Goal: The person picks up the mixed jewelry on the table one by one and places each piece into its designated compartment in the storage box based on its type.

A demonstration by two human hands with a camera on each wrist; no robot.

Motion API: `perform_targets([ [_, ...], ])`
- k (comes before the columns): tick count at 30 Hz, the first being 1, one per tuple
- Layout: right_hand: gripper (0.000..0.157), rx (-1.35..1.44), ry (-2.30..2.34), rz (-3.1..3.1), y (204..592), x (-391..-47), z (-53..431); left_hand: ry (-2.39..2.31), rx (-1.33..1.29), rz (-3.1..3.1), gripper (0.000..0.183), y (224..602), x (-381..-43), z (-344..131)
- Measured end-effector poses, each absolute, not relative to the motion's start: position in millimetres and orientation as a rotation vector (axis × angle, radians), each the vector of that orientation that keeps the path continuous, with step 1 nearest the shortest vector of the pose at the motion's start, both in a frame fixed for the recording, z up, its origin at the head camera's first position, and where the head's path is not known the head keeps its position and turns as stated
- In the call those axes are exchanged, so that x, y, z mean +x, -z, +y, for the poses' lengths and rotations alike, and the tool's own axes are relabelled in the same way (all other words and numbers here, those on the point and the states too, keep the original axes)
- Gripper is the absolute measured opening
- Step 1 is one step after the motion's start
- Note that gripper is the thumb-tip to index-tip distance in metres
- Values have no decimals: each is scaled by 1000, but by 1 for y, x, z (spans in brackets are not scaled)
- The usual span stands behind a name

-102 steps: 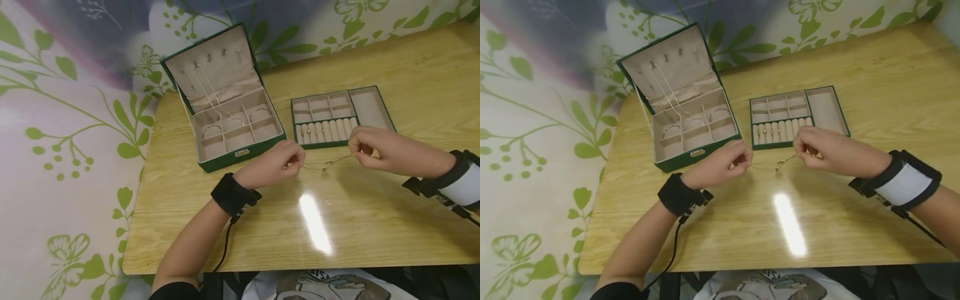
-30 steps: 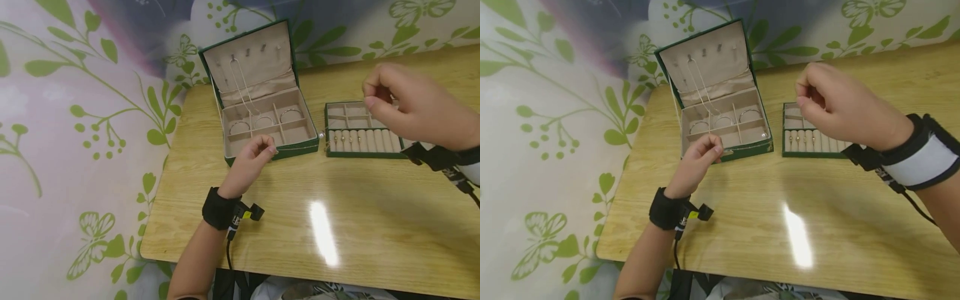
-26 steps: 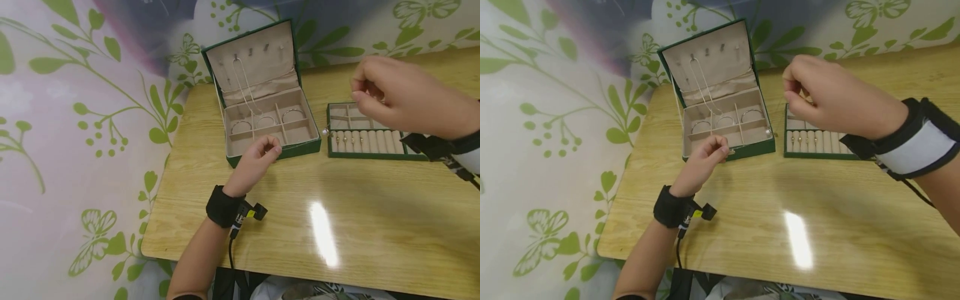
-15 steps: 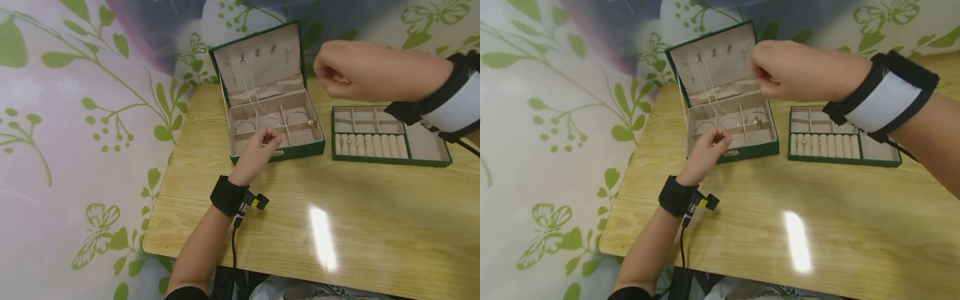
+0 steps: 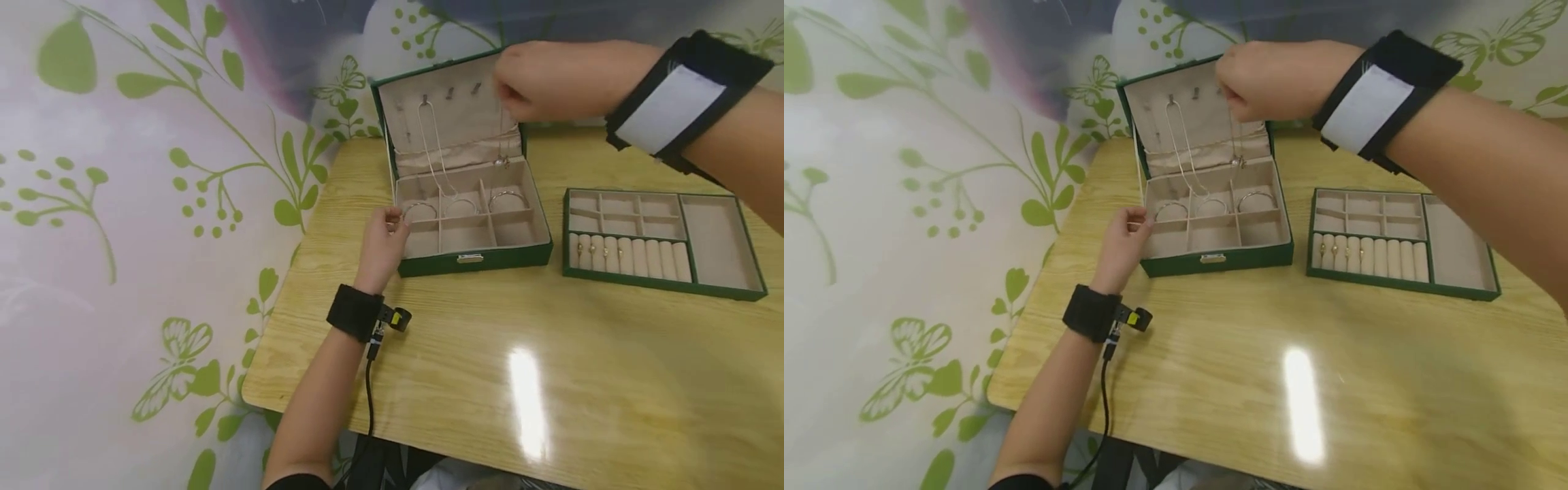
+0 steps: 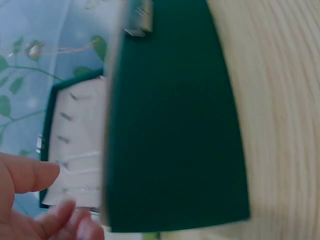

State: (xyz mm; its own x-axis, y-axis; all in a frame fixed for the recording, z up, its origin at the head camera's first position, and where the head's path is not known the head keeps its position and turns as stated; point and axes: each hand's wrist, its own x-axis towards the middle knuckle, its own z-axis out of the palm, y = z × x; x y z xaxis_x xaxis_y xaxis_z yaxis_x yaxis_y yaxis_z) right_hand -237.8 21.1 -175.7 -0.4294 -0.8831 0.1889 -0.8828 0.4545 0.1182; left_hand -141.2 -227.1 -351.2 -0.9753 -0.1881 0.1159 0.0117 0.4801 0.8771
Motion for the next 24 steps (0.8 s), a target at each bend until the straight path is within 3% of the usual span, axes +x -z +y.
perform_targets([
  [5,16,1516,1,-2499,179,-263,14,1441,260,-2601,56,366,-162,-222],
  [9,23,1476,14,-2490,182,-283,7,1522,330,-2623,62,371,-178,-214],
  [19,35,1354,-119,-2576,207,-320,-20,1331,287,-2678,52,389,-183,-205],
  [24,29,1247,-169,-2593,228,-333,-30,1139,263,-2734,50,392,-179,-202],
])
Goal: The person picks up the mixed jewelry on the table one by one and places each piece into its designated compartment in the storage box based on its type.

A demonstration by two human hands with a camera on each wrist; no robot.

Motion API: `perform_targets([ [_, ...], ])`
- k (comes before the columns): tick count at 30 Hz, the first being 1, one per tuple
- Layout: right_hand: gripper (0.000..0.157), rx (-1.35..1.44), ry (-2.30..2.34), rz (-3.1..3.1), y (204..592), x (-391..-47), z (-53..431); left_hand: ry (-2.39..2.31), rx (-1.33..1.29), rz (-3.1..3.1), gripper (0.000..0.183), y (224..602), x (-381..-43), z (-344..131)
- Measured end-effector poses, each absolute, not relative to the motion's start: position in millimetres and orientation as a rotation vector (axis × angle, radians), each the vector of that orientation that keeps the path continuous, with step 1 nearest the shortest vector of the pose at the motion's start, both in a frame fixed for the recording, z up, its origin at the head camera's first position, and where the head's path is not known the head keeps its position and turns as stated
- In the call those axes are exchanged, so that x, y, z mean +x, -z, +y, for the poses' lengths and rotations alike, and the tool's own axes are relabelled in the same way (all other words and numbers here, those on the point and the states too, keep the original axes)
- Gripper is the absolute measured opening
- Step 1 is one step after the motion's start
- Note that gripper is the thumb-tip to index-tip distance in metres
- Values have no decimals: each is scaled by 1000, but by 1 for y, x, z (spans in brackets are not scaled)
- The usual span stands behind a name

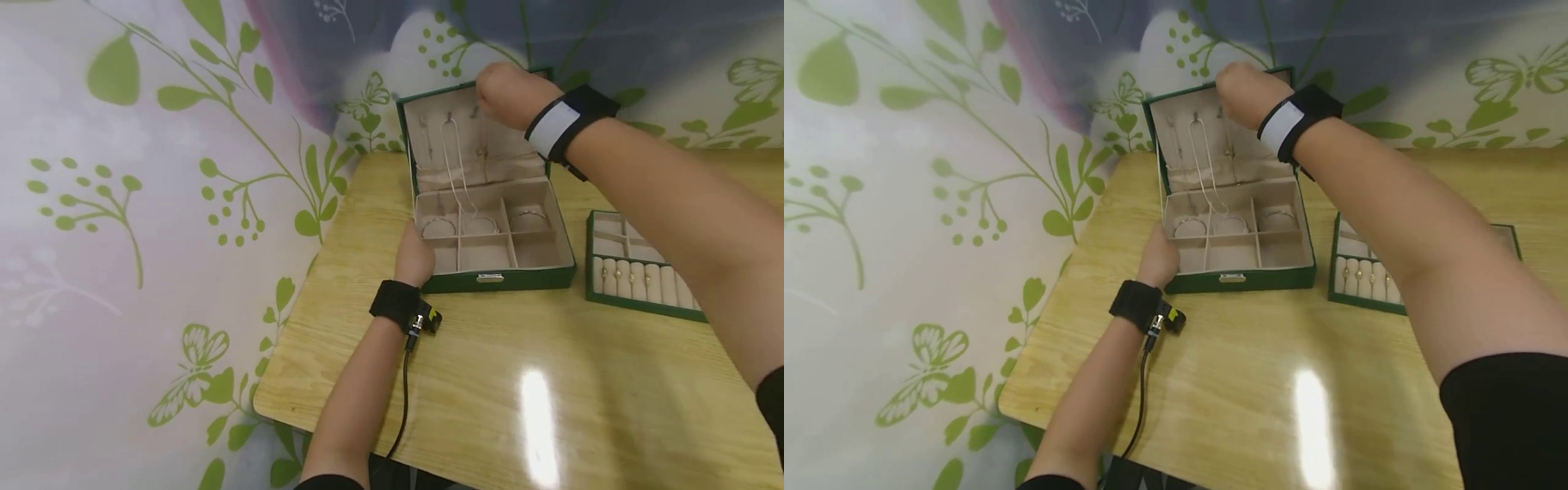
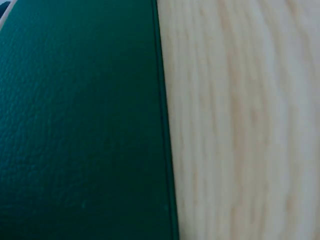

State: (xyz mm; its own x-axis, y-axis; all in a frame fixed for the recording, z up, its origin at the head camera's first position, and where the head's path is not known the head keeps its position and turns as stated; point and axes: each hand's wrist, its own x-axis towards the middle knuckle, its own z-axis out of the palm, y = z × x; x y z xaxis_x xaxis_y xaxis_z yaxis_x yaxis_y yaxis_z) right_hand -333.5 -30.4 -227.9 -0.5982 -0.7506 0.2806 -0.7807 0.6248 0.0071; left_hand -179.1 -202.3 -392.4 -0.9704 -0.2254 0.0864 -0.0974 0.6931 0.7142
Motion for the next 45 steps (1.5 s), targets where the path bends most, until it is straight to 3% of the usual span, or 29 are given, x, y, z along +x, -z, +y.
perform_targets([
  [21,19,809,-293,-2482,261,-345,-43,1102,331,-2760,43,393,-185,-190],
  [45,27,795,-370,-2584,255,-339,-36,1108,327,-2771,44,389,-184,-186],
])
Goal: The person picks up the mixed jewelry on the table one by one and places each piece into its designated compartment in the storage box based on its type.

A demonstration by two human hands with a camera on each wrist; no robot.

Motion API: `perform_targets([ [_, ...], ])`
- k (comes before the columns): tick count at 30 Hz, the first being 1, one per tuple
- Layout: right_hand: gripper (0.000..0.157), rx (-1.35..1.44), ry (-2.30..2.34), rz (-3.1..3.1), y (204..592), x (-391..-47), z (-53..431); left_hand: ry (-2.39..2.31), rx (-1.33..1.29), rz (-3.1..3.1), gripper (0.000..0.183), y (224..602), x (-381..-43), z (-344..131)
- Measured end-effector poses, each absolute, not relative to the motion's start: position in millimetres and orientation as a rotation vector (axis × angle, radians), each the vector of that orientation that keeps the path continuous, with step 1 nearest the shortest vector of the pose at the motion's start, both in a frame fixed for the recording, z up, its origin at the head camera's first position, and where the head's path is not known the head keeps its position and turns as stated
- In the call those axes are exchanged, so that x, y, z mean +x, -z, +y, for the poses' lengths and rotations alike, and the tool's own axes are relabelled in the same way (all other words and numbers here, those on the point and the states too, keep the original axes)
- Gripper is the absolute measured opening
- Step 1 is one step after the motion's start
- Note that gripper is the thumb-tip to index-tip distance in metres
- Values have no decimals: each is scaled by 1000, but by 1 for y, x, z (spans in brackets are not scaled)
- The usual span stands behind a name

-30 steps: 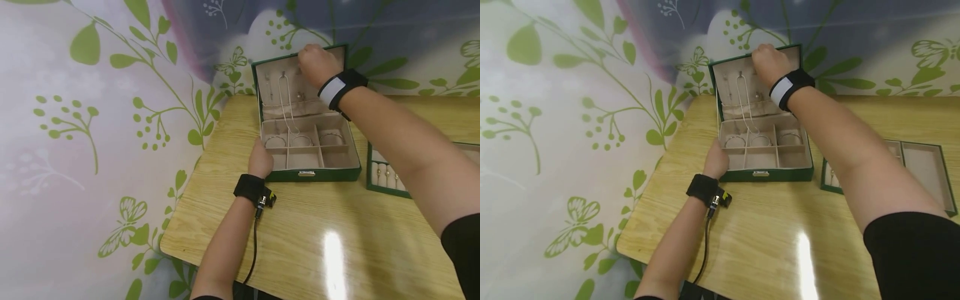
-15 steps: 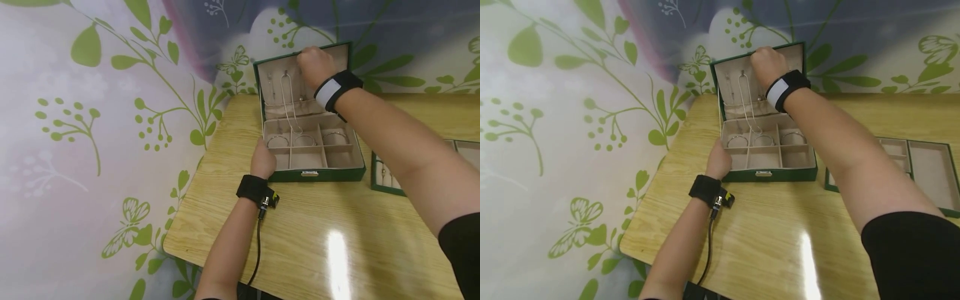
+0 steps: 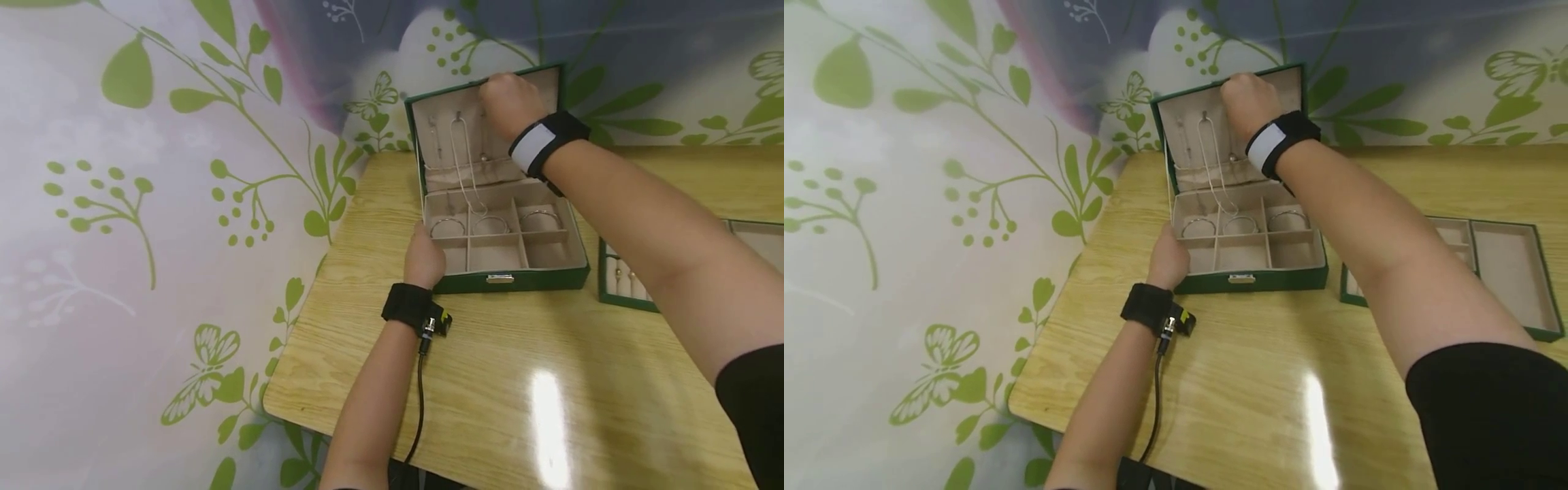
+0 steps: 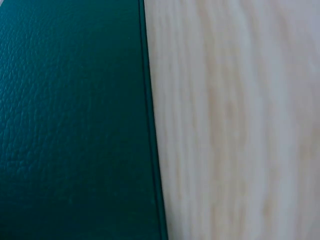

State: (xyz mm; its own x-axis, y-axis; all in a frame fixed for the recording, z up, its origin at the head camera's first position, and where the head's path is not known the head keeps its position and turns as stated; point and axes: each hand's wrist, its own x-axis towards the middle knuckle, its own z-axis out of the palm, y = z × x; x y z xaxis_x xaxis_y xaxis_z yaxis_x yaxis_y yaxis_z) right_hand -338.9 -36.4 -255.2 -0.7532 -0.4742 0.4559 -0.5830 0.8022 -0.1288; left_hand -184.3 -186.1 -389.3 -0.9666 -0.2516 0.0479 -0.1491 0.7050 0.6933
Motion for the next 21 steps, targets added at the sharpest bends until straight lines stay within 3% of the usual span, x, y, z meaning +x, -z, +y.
perform_targets([
  [10,28,691,-555,-2579,258,-306,-2,1105,218,-2806,50,393,-188,-190],
  [16,30,828,-644,-2570,266,-272,1,1156,287,-2767,53,396,-175,-220],
  [21,21,910,-692,-2522,271,-243,11,1298,370,-2663,47,398,-167,-246],
])
